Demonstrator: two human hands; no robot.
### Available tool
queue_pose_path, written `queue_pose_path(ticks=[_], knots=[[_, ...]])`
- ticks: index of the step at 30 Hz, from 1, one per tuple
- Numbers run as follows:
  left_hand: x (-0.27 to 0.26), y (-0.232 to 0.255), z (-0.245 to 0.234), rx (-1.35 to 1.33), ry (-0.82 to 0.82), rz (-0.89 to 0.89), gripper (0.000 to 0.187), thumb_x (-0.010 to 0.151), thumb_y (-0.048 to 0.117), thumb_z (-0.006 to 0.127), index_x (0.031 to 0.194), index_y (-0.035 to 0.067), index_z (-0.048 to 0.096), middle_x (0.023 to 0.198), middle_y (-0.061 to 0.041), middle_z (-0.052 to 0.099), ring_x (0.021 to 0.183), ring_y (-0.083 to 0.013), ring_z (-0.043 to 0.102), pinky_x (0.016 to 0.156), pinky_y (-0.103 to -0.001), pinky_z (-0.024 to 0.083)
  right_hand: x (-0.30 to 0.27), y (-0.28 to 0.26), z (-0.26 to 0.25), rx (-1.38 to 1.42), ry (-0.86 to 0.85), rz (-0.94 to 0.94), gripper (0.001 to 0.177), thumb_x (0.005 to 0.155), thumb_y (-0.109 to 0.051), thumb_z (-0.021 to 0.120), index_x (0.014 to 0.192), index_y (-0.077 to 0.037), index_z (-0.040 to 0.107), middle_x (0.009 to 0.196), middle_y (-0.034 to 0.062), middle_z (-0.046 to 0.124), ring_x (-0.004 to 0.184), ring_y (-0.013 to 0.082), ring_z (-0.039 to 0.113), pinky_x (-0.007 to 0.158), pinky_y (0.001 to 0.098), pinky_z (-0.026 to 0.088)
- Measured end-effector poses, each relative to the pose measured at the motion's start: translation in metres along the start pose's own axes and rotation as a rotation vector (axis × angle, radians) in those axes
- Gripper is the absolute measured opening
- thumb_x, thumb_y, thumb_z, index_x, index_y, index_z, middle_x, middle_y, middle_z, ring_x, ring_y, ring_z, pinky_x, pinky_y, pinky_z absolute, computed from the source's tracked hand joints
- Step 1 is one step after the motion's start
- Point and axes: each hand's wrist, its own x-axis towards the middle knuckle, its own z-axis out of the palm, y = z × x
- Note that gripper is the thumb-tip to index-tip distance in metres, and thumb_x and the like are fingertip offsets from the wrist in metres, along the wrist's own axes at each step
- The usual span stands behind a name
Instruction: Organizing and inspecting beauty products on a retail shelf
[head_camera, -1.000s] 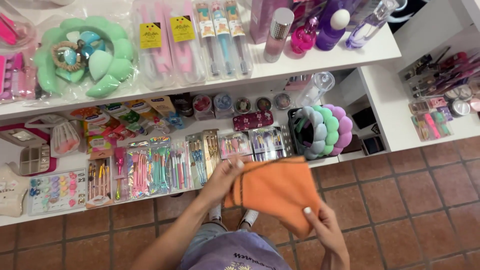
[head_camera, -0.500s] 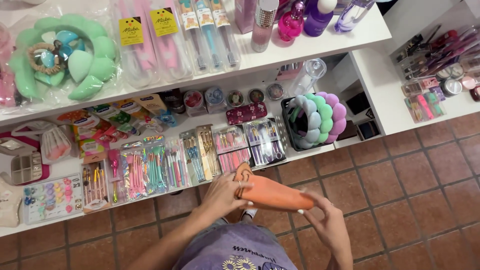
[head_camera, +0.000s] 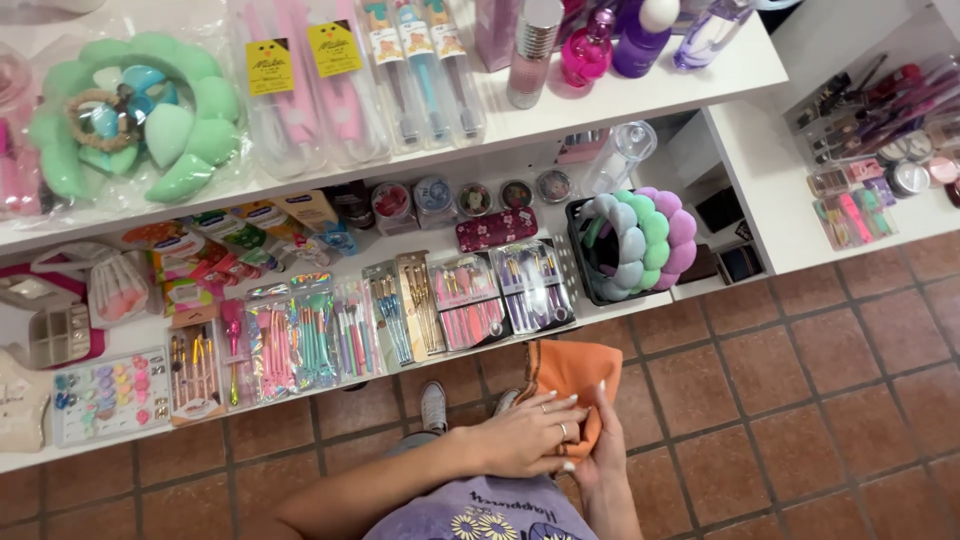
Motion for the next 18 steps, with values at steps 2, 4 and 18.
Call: queue_pose_path(ticks=[2, 4, 18], knots=[[0.002, 0.006, -0.023, -0.023, 0.030, 0.074, 0.049, 0.098, 0.042, 0.054, 0.123, 0.000, 0.059, 0.141, -0.023, 0.055, 0.143, -0.0450, 0.044, 0.122, -0.058, 0.028, -0.009, -0.003, 0.017, -0.047, 0.014, -0.020, 0.040, 0.100, -0.040, 0.061, 0.119, -0.005, 0.067, 0.114, 0.0188, 0.071, 0.104, 0.0299, 0.069, 0.094, 0.0409, 0.056], [-0.001, 0.011, -0.040, -0.052, 0.049, 0.148, 0.046, 0.094, 0.044, 0.058, 0.112, 0.002, 0.061, 0.127, -0.021, 0.063, 0.135, -0.0452, 0.053, 0.120, -0.056, 0.036, -0.020, -0.001, 0.031, -0.082, 0.036, -0.038, 0.045, 0.102, -0.038, 0.056, 0.130, -0.003, 0.063, 0.125, 0.0176, 0.068, 0.114, 0.0290, 0.065, 0.103, 0.0408, 0.051], [-0.005, -0.100, -0.080, 0.113, 0.206, -0.569, 0.069, 0.090, 0.043, 0.070, 0.147, 0.009, 0.049, 0.157, -0.014, 0.045, 0.147, -0.0316, 0.036, 0.120, -0.057, 0.029, -0.011, -0.028, 0.021, -0.285, 0.298, -0.641, 0.039, 0.097, -0.029, 0.067, 0.122, 0.001, 0.063, 0.115, 0.0191, 0.071, 0.101, 0.0315, 0.070, 0.087, 0.0449, 0.060]])
